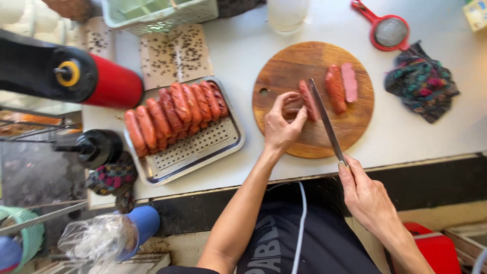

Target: Slice multiple cooked sausages on a wooden cutting board using a knife.

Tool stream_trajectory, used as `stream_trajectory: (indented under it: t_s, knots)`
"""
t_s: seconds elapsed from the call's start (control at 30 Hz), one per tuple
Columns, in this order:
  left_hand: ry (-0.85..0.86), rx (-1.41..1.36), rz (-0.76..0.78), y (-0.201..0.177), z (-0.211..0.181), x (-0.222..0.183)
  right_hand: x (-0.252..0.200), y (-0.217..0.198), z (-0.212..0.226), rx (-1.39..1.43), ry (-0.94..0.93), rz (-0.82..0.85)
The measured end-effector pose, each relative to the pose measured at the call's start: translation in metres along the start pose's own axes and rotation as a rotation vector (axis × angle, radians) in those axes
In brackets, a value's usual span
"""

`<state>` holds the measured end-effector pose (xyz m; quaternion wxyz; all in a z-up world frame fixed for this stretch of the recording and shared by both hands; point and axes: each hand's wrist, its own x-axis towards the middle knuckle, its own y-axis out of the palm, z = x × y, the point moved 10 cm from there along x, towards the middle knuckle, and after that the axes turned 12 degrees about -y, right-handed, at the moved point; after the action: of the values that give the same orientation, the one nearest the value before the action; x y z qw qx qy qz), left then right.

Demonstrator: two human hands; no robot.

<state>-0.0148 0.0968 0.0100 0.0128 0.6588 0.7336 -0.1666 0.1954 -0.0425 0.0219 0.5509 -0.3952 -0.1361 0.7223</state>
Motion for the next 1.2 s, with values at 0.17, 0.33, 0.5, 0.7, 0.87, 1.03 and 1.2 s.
stream_trajectory:
  t_s: [0.17,0.33,0.5,0.7,0.87,1.03,1.2]
  knots:
    - [-0.020,0.097,-0.261,-0.103,-0.031,-0.015,0.017,0.021,0.019,0.060,-0.236,0.022]
    - [0.098,0.761,-0.789,-0.227,-0.068,-0.024,0.026,0.013,-0.010,0.087,0.065,0.084]
    - [0.048,1.035,-0.892,-0.240,-0.076,-0.017,0.037,-0.005,-0.007,0.081,0.086,0.014]
    - [-0.050,0.973,-0.852,-0.236,-0.083,-0.018,0.037,-0.009,-0.002,0.078,0.088,0.009]
    - [0.014,0.538,-0.621,-0.162,-0.074,-0.021,0.037,-0.008,0.005,0.080,0.087,0.011]
    - [-0.004,0.343,-0.270,-0.027,-0.022,-0.004,0.052,0.001,-0.008,-0.012,-0.063,-0.070]
    - [0.023,0.194,-0.261,0.004,-0.024,-0.014,0.049,-0.009,0.014,-0.015,-0.136,-0.122]
